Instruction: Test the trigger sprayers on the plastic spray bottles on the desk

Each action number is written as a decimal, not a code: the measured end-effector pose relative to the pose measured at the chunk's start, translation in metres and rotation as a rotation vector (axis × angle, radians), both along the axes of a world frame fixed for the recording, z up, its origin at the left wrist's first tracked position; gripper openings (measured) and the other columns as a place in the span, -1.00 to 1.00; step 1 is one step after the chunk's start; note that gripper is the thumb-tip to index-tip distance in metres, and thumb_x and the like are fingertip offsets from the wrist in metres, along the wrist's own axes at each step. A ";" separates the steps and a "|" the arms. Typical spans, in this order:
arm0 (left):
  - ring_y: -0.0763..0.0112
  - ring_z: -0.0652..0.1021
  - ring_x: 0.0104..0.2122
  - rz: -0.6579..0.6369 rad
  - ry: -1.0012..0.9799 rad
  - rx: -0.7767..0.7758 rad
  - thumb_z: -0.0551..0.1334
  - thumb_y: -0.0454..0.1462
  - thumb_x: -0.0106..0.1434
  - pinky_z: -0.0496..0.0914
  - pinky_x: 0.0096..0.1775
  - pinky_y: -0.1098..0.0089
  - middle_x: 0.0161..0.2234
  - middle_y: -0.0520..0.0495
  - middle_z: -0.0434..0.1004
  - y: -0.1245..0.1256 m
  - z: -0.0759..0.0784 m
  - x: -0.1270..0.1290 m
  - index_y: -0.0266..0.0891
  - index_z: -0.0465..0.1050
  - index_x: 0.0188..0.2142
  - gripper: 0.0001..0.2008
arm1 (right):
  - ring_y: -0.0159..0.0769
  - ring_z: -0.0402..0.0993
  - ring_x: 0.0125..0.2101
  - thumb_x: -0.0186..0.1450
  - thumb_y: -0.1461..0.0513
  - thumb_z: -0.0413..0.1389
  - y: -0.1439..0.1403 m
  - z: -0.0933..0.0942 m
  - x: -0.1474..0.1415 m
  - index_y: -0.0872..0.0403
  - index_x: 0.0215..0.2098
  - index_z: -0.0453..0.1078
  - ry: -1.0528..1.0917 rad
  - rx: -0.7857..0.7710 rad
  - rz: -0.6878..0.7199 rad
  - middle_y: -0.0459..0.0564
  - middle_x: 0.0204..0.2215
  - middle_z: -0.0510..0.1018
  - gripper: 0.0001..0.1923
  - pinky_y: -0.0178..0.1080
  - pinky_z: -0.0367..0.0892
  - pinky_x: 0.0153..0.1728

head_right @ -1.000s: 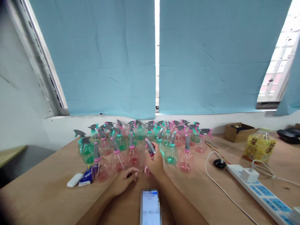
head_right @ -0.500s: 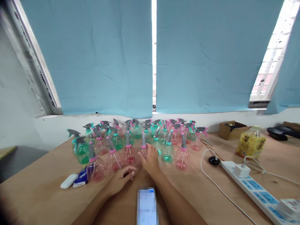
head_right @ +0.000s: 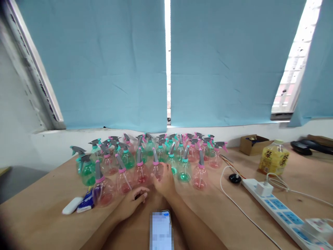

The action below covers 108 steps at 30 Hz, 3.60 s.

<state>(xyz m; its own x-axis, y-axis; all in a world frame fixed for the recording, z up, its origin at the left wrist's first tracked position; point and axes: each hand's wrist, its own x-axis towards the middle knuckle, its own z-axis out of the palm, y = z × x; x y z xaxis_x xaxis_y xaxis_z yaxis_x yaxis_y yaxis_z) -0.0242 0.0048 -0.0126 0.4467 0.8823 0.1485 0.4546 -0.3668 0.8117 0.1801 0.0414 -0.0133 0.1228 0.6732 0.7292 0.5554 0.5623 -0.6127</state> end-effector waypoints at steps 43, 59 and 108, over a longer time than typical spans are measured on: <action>0.30 0.51 -0.30 -0.013 -0.006 0.002 0.14 -0.02 0.35 0.37 -0.17 0.35 -0.32 -0.01 0.54 -0.002 0.004 0.001 -0.19 0.51 -0.08 -0.64 | -0.03 0.32 -0.01 0.19 0.28 0.04 0.022 0.004 0.027 0.12 0.17 0.07 0.010 0.112 -0.333 0.18 -0.06 0.37 -0.43 0.04 0.25 0.03; 0.10 0.42 0.10 -0.194 0.260 0.205 0.12 0.00 0.39 0.22 0.19 0.08 0.17 0.00 0.47 -0.012 0.017 0.007 0.07 0.41 0.18 -0.59 | -0.03 0.36 -0.11 0.21 0.22 0.06 0.017 0.013 0.038 0.10 0.12 0.33 -0.020 0.020 -0.307 0.12 -0.17 0.50 -0.51 0.00 0.28 -0.04; 0.44 0.39 -0.48 0.019 -0.242 -0.123 0.11 0.17 0.30 0.25 -0.38 0.45 -0.48 0.03 0.40 0.016 -0.002 0.006 -0.24 0.39 -0.36 -0.50 | -0.29 0.46 -0.53 0.01 0.28 0.07 -0.014 0.050 0.022 0.08 -0.40 0.52 0.418 -0.394 0.967 -0.11 -0.55 0.53 -0.77 -0.25 0.36 -0.43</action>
<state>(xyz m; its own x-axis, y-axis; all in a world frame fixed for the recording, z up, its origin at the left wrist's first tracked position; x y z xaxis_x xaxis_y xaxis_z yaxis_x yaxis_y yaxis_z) -0.0182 0.0211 -0.0150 0.3949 0.9080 0.1404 0.2478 -0.2524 0.9354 0.2022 0.0270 0.0369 -0.3910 0.7921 0.4686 -0.3002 0.3716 -0.8785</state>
